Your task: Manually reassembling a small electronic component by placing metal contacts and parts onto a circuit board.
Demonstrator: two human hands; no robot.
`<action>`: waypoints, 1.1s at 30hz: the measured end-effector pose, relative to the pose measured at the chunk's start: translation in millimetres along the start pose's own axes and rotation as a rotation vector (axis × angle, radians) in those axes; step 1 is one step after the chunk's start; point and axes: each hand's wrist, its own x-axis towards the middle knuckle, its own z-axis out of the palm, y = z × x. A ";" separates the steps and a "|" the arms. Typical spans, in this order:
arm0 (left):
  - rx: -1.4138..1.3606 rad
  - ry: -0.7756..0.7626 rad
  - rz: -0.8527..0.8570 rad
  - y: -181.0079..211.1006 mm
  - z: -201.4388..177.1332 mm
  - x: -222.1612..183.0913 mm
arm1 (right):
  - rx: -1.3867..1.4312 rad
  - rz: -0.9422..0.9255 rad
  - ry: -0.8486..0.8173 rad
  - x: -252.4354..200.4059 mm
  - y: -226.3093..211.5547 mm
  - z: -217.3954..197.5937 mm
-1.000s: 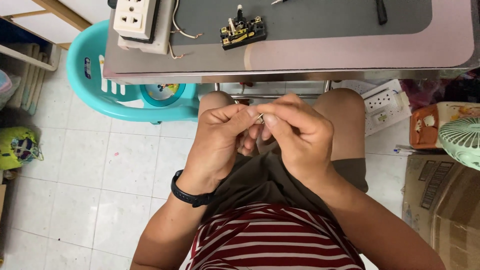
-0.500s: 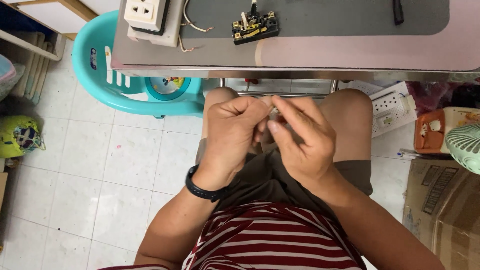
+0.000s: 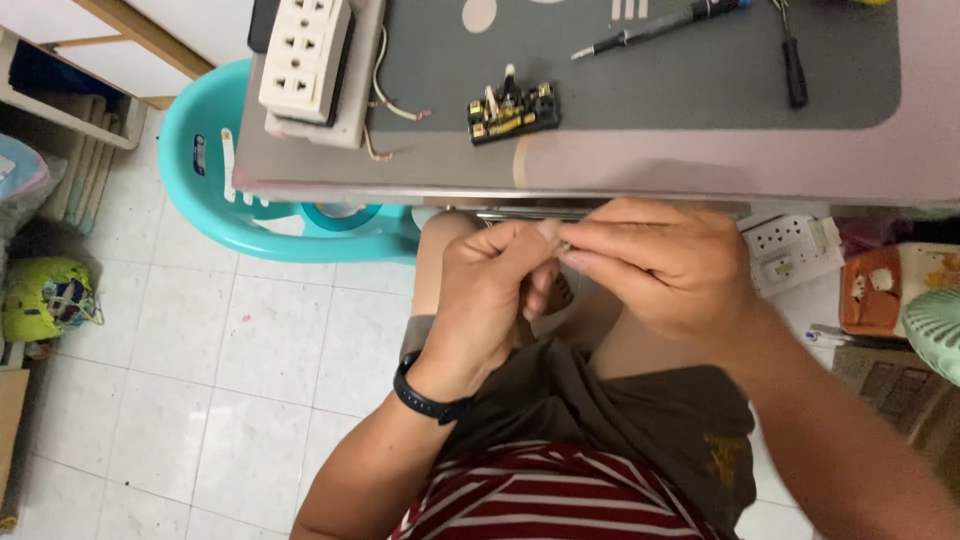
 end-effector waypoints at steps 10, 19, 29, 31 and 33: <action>0.040 0.209 -0.024 -5.0 -2.8 39.4 | -0.177 0.129 -0.034 16.0 25.9 2.9; 0.342 0.301 0.184 -11.6 -2.0 55.5 | -0.459 0.062 -0.121 25.5 41.1 2.1; 0.212 0.149 0.137 -6.0 -9.3 55.5 | -0.144 0.209 -0.180 42.2 52.7 -4.6; 0.173 0.106 0.136 -3.3 -10.5 54.2 | -0.107 0.210 -0.213 41.6 51.7 -5.9; 0.090 0.091 0.115 0.6 -8.2 52.2 | -0.062 0.215 -0.145 40.1 50.6 -5.5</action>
